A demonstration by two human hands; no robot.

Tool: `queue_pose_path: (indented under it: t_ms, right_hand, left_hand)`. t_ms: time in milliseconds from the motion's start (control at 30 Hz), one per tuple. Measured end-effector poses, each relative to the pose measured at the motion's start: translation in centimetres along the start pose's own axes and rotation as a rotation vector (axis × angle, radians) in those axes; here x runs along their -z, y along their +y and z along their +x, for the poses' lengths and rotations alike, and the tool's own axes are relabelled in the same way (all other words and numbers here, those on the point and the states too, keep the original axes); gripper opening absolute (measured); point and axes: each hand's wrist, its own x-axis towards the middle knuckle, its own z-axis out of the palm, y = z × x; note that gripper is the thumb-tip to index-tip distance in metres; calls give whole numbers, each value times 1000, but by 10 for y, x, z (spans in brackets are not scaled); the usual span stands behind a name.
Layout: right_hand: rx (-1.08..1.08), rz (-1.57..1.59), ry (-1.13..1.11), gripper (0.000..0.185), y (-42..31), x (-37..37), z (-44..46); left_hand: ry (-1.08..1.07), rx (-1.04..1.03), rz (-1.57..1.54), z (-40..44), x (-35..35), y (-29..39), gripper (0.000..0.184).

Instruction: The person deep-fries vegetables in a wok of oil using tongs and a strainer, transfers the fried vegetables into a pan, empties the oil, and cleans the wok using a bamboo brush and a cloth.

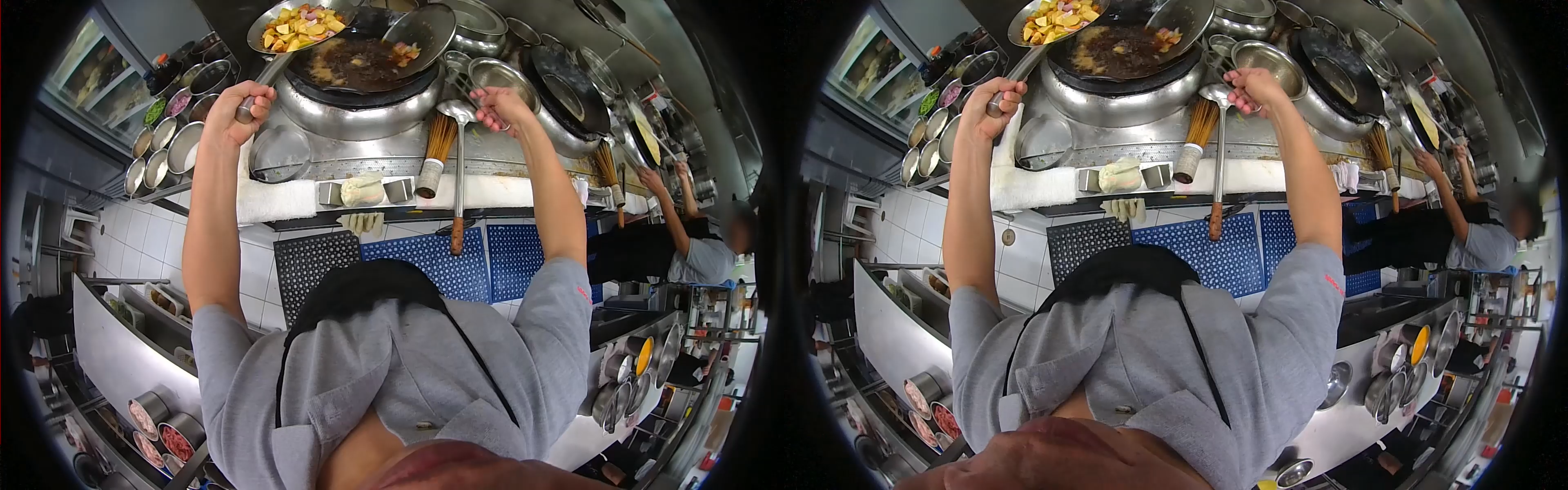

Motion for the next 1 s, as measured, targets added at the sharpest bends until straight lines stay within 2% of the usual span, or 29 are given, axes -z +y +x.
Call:
queue_pose_path:
  t_ms: [167, 267, 300, 400, 433, 567, 667, 767, 1000]
  right_hand:
    - [-160, 280, -275, 24, 30, -10, 13]
    - [-204, 423, -192, 23, 35, -40, 6]
    - [-232, 457, -368, 23, 48, -36, 20]
    - [-218, 554, -383, 23, 70, -59, 58]
    - [-199, 561, -327, 26, 65, -74, 57]
    - [-69, 609, -322, 22, 79, -105, 89]
    - [29, 642, -311, 22, 91, -107, 93]
    - [28, 704, -313, 22, 92, -98, 82]
    - [36, 587, -186, 20, 68, -57, 38]
  left_hand:
    - [10, -5, -17, -4, 1, 4, 13]
    - [-3, -6, -7, -4, 3, 8, 12]
    - [5, -9, -1, -3, 4, 9, 13]
    - [2, -20, 4, -5, 3, 11, 14]
    - [-8, -19, 6, -4, 5, 11, 16]
    - [5, -45, 20, -3, 5, 11, 18]
    - [19, -53, 27, -6, 4, 9, 18]
    - [-1, -62, 40, -6, 4, 13, 15]
    - [32, -73, 3, -11, 2, 4, 6]
